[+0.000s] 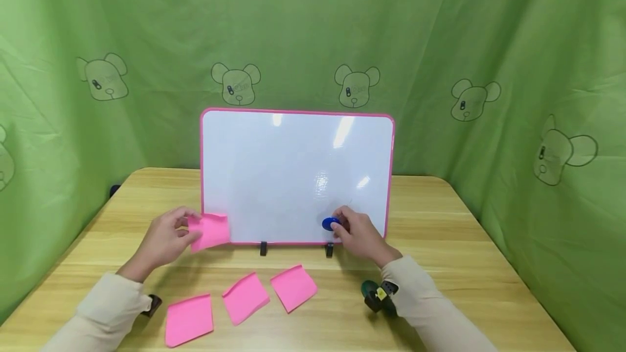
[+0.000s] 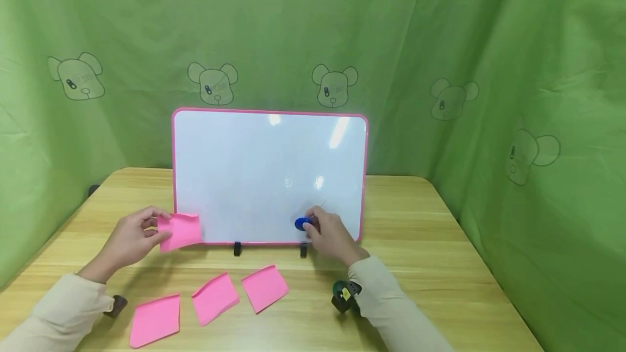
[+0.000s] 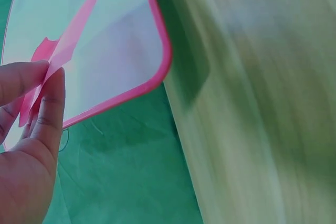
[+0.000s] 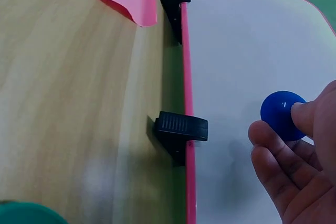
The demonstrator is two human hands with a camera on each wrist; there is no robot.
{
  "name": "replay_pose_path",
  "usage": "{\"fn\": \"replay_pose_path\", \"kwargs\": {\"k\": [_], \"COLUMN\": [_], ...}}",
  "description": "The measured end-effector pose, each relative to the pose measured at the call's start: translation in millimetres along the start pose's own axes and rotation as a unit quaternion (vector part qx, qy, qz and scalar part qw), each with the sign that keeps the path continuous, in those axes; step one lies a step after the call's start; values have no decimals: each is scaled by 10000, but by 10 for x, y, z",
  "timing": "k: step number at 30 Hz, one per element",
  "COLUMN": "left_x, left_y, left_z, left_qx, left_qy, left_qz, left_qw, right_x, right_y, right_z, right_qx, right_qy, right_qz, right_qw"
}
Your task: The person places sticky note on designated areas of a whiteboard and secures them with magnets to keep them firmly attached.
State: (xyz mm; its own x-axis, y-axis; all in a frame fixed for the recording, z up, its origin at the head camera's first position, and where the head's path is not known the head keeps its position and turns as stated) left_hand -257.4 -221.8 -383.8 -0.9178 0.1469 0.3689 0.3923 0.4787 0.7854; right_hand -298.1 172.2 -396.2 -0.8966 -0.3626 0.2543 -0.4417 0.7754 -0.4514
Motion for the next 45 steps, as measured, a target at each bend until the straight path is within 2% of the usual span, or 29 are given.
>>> {"fn": "replay_pose_path", "kwargs": {"k": [10,21,30,34,45], "left_x": [152,263,360,411,509], "left_y": [52,138,204,230,272], "left_z": [-27,-23,0,8,-4], "left_qx": [32,42,137,115,77], "left_qy": [38,-76,-244,-236,-185], "left_qz": [37,-8,327,447,413], "left_qw": [10000,10000,9991,9987,9989], "right_x": [89,207,317,361,492], "right_y": [-29,-110,-166,-185,-287], "right_z": [-119,-278,-347,-361,-418], "right_qx": [-1,96,24,30,22], "right_qy": [153,370,567,530,525], "right_qz": [-98,50,-124,-102,-189], "right_qw": [9998,9993,9983,9985,9984]}}
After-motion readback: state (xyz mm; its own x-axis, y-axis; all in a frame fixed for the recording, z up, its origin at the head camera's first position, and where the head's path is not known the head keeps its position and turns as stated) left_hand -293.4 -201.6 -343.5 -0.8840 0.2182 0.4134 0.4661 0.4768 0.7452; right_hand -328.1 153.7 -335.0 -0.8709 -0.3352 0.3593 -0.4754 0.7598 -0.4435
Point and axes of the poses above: each hand's wrist, its own x-axis towards the middle knuckle, its own z-axis out of the palm, y = z × x, the point moved 4 cm from there along x, towards the middle knuckle, and after that the axes turned 11 degrees about -x, right-handed, at the moved point
